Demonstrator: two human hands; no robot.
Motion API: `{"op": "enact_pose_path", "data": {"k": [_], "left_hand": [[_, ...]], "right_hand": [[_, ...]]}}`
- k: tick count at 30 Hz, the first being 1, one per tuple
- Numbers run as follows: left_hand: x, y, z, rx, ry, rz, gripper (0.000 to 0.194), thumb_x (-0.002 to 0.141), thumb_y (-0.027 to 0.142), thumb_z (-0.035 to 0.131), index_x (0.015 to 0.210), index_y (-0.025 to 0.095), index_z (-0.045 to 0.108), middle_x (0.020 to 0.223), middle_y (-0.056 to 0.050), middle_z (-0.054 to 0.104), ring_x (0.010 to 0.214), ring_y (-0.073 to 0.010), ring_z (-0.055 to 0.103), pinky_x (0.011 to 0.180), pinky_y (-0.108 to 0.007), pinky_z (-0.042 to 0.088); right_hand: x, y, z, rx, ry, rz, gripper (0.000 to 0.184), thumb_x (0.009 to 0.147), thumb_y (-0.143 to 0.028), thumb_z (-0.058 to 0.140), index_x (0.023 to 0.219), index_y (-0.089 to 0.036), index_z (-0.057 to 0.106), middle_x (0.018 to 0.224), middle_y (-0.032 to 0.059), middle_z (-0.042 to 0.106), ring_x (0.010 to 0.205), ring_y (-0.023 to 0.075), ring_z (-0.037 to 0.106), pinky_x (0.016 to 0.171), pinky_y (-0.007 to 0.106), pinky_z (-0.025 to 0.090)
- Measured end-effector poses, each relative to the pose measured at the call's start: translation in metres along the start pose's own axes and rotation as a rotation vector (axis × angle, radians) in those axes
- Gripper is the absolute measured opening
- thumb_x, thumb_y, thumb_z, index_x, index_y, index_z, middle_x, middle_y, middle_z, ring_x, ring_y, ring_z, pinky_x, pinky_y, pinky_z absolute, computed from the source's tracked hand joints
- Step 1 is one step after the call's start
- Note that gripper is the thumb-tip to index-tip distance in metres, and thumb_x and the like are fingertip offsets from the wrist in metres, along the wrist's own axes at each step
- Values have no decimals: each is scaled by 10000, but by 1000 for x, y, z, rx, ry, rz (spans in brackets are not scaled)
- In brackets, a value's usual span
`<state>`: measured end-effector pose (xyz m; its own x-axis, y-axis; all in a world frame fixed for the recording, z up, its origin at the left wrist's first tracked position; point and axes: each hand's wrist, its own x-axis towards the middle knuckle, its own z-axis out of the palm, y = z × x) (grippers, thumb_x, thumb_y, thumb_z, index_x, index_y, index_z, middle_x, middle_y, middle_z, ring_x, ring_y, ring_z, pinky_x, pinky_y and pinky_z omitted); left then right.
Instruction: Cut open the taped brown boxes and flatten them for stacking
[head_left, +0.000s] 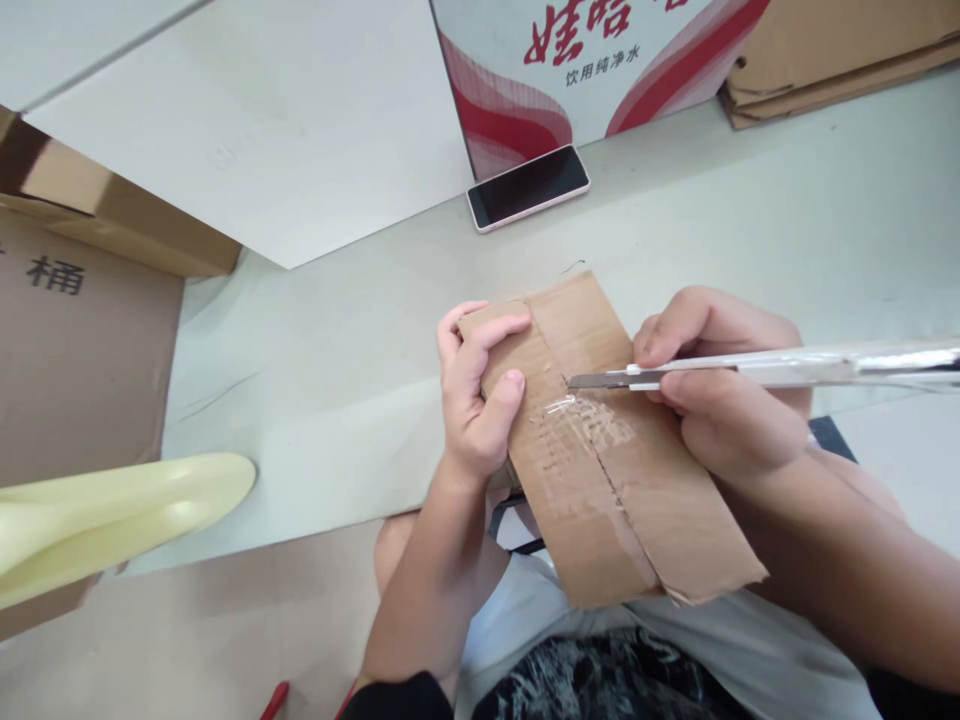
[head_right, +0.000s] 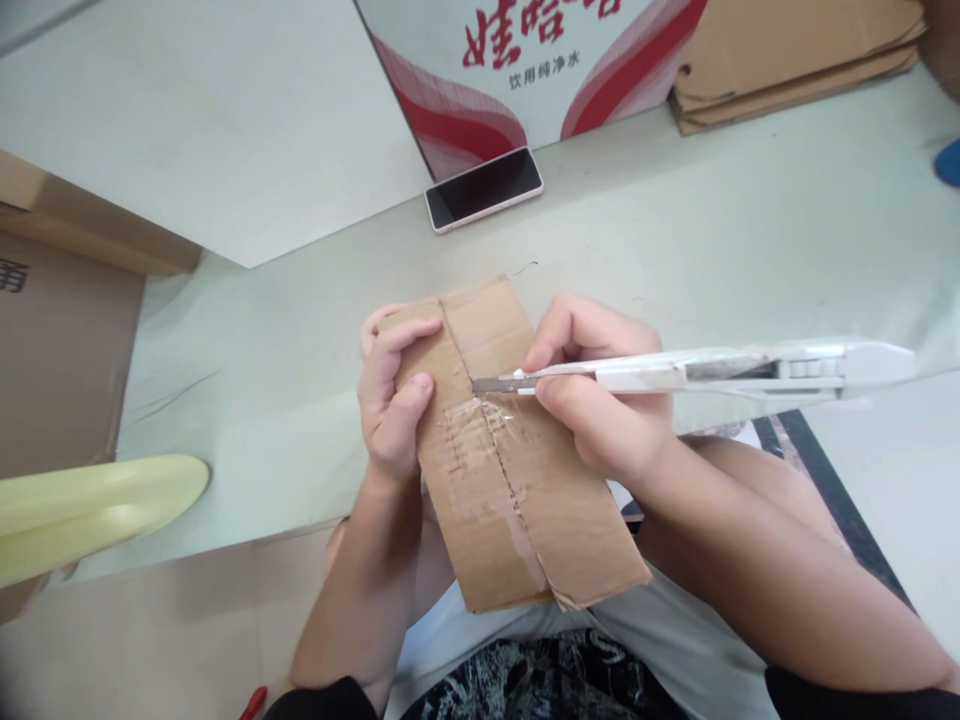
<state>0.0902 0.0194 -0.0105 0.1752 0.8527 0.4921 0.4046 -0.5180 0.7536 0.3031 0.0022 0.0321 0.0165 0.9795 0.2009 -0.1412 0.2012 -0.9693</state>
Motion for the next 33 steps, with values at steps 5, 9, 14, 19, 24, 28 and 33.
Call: {"op": "enact_pose_path", "data": {"k": [5,9,14,19,24,28,33], "left_hand": [[0,-1,0,16,-6,3,388,1000,576,496,1274,345,644,1292,-78,643,1361,-335,512,1185,-616,435],[-1,-1,0,4,-6,4,382,1000,565,503,1287,356,642,1295,-77,640,1364,-341,503,1188,-621,422],[-1,-1,-1,-2,-14,-2,385,1005,558,497,1305,366,642,1296,-76,632,1373,-339,491,1194,-608,412],[-1,0,-1,5,-23,-9,390,1005,576,495,1302,368,639,1306,-78,621,1377,-347,485,1187,-623,416],[0,1,0,2,-11,-12,386,1007,571,487,1285,351,641,1297,-81,635,1380,-341,496,1183,-626,435],[0,1,0,57,-21,-21,414,1010,612,453,1267,342,633,1278,-85,639,1372,-346,511,1176,-637,439],[0,0,-1,38,-23,-11,394,1009,594,462,1275,355,626,1284,-79,637,1379,-338,505,1185,-626,432]], "right_hand": [[0,-1,0,-17,6,24,69,729,-226,698,688,-261,656,552,-21,577,449,134,396,436,320,226],[0,-2,0,-34,5,42,141,768,-314,747,688,-263,643,543,-20,559,442,137,381,436,322,217],[1,-1,0,-45,2,55,238,791,-415,783,684,-262,636,550,-15,560,441,137,375,443,327,214],[0,1,-1,-28,0,37,223,804,-397,790,698,-267,642,557,-14,561,452,144,380,447,331,221],[0,0,1,-24,8,34,255,806,-432,795,692,-266,638,550,-13,554,441,138,365,431,324,209],[1,-1,2,-34,18,56,264,783,-439,792,672,-265,627,532,-13,547,427,138,363,417,326,210],[0,1,0,-5,4,27,178,777,-353,778,694,-269,645,523,-20,542,429,138,369,417,325,208]]}}
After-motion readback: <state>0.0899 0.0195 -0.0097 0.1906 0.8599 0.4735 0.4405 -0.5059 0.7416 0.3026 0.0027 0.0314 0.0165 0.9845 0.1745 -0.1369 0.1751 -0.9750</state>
